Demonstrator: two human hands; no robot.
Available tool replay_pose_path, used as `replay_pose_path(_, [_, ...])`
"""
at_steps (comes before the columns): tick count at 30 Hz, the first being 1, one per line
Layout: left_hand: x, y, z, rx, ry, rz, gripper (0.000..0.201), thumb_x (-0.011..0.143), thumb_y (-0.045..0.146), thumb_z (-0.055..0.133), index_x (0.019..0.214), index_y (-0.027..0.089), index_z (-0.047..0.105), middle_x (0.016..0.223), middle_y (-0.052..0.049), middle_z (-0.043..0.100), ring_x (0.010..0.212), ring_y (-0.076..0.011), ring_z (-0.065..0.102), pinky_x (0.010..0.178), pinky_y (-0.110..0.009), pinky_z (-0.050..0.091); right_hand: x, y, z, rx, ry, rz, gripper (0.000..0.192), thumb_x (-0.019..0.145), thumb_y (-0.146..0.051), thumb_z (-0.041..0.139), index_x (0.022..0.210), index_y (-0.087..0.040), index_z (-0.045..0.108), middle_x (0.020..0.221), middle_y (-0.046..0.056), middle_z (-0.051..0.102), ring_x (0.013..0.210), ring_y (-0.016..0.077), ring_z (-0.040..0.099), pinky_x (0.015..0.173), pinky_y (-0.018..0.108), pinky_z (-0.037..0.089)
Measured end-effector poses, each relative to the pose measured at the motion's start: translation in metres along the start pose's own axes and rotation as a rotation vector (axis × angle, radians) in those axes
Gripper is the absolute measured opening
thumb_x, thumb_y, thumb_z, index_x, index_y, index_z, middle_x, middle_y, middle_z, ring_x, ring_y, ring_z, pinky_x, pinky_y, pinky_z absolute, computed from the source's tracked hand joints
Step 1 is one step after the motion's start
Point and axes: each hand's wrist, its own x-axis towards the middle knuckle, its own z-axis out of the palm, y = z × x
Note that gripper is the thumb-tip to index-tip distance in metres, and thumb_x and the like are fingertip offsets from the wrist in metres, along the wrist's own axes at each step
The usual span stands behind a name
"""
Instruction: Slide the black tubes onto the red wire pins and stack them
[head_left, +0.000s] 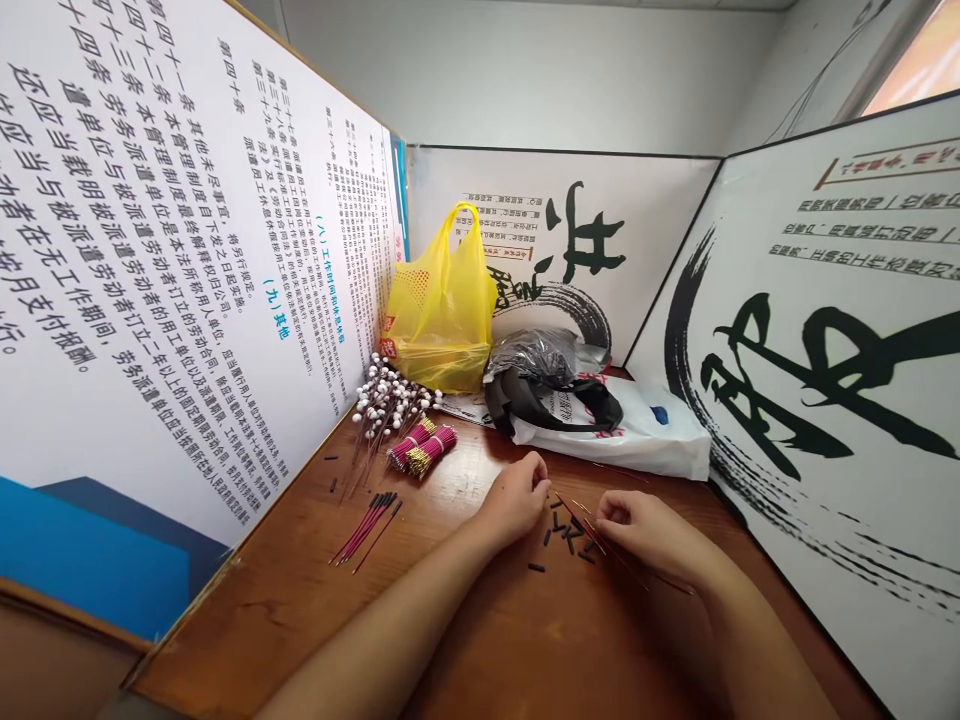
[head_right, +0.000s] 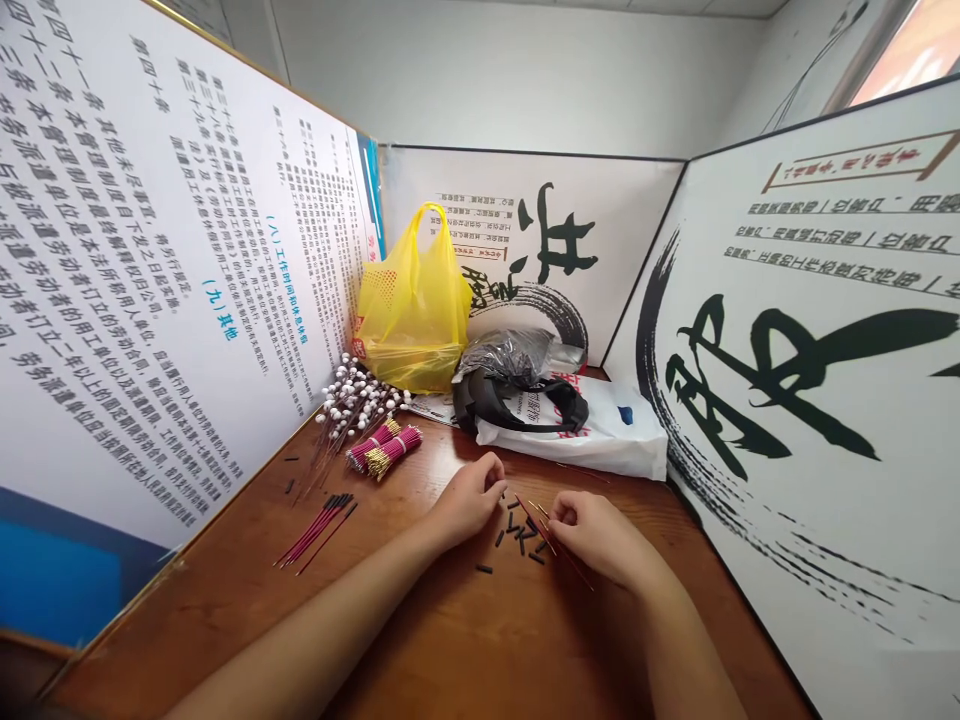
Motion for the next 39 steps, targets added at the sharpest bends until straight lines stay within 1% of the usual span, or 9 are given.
replay_pose_path(3, [0.008,0.009,0.01,0.048,0.004,-0.011,0.008,0.086,0.018,0.043,0.086,0.02,0.051,0.08,0.0,0.06,0.074,-0.0139,0.054,0.065,-0.024,0.037,-0.001,-0.005,0.001,0.001,0.0,-0.02,0.019,0.079,-0.034,0.056,0.068,-0.018,0.057,0.067,0.002,0.062,0.062,0.0154,0.051,0.053,0.023,0.032])
replay_pose_path(6, [0.008,0.018,-0.002,0.081,0.001,-0.022,0.014,0.085,0.015,0.039,0.086,0.02,0.053,0.08,-0.001,0.061,0.073,-0.0143,0.054,0.064,-0.024,0.036,0.0,-0.007,0.002,-0.023,0.005,-0.042,0.028,0.082,-0.042,0.054,0.067,-0.018,0.056,0.067,0.003,0.062,0.062,0.016,0.05,0.053,0.024,0.032])
replay_pose_path(10, [-0.014,0.022,-0.068,0.287,-0.053,-0.01,0.014,0.084,0.018,0.041,0.081,0.02,0.054,0.085,-0.003,0.063,0.076,-0.0162,0.054,0.064,-0.025,0.035,0.0,-0.007,0.003,-0.039,-0.013,-0.051,0.026,0.083,-0.04,0.054,0.07,-0.018,0.057,0.068,0.004,0.065,0.063,0.0171,0.054,0.054,0.024,0.034])
replay_pose_path(15, [-0.064,-0.003,-0.177,0.446,0.085,-0.359,0.018,0.086,0.025,0.036,0.079,0.02,0.052,0.078,-0.002,0.061,0.073,-0.0175,0.054,0.062,-0.026,0.034,0.001,-0.008,0.002,-0.039,-0.008,-0.032,0.023,0.082,-0.039,0.054,0.07,-0.019,0.058,0.071,0.005,0.068,0.065,0.0187,0.057,0.054,0.024,0.035])
replay_pose_path(20, [-0.097,-0.061,-0.214,0.618,0.167,-0.653,0.012,0.081,0.022,0.038,0.072,0.02,0.047,0.071,-0.002,0.058,0.068,-0.0189,0.051,0.059,-0.026,0.03,0.002,-0.007,0.003,-0.02,0.009,-0.041,0.021,0.08,-0.037,0.056,0.069,-0.019,0.058,0.068,0.005,0.068,0.064,0.0188,0.057,0.054,0.024,0.035])
replay_pose_path(26, [-0.102,-0.092,-0.215,0.615,0.184,-0.684,0.009,0.079,0.026,0.044,0.073,0.02,0.047,0.076,-0.005,0.062,0.072,-0.0204,0.055,0.059,-0.026,0.03,-0.001,-0.011,0.001,-0.057,0.013,-0.033,0.023,0.083,-0.038,0.053,0.069,-0.019,0.058,0.07,0.004,0.067,0.065,0.0189,0.057,0.056,0.025,0.036])
replay_pose_path(31, [-0.093,-0.039,-0.207,0.654,0.332,-0.632,0.017,0.085,0.034,0.04,0.081,0.02,0.048,0.085,-0.006,0.062,0.075,-0.0207,0.055,0.06,-0.027,0.031,0.001,-0.003,-0.001,-0.045,0.06,-0.006,0.018,0.081,-0.032,0.054,0.07,-0.019,0.061,0.071,0.004,0.069,0.066,0.0191,0.059,0.056,0.025,0.036])
replay_pose_path(34, [-0.082,0.009,-0.168,0.533,0.252,-0.428,0.021,0.089,0.036,0.036,0.084,0.022,0.05,0.08,-0.002,0.062,0.069,-0.0183,0.054,0.058,-0.026,0.031,0.005,0.005,0.002,-0.038,0.095,0.01,0.016,0.08,-0.03,0.055,0.071,-0.019,0.062,0.072,0.005,0.07,0.066,0.0191,0.06,0.056,0.025,0.035])
replay_pose_path(39, [-0.054,0.047,-0.058,0.458,-0.182,0.068,0.013,0.085,0.027,0.043,0.08,0.021,0.053,0.08,-0.006,0.063,0.071,-0.0205,0.056,0.06,-0.028,0.034,0.008,0.01,0.006,-0.061,0.108,-0.013,0.016,0.081,-0.028,0.054,0.07,-0.019,0.06,0.07,0.004,0.068,0.064,0.0184,0.058,0.054,0.025,0.033])
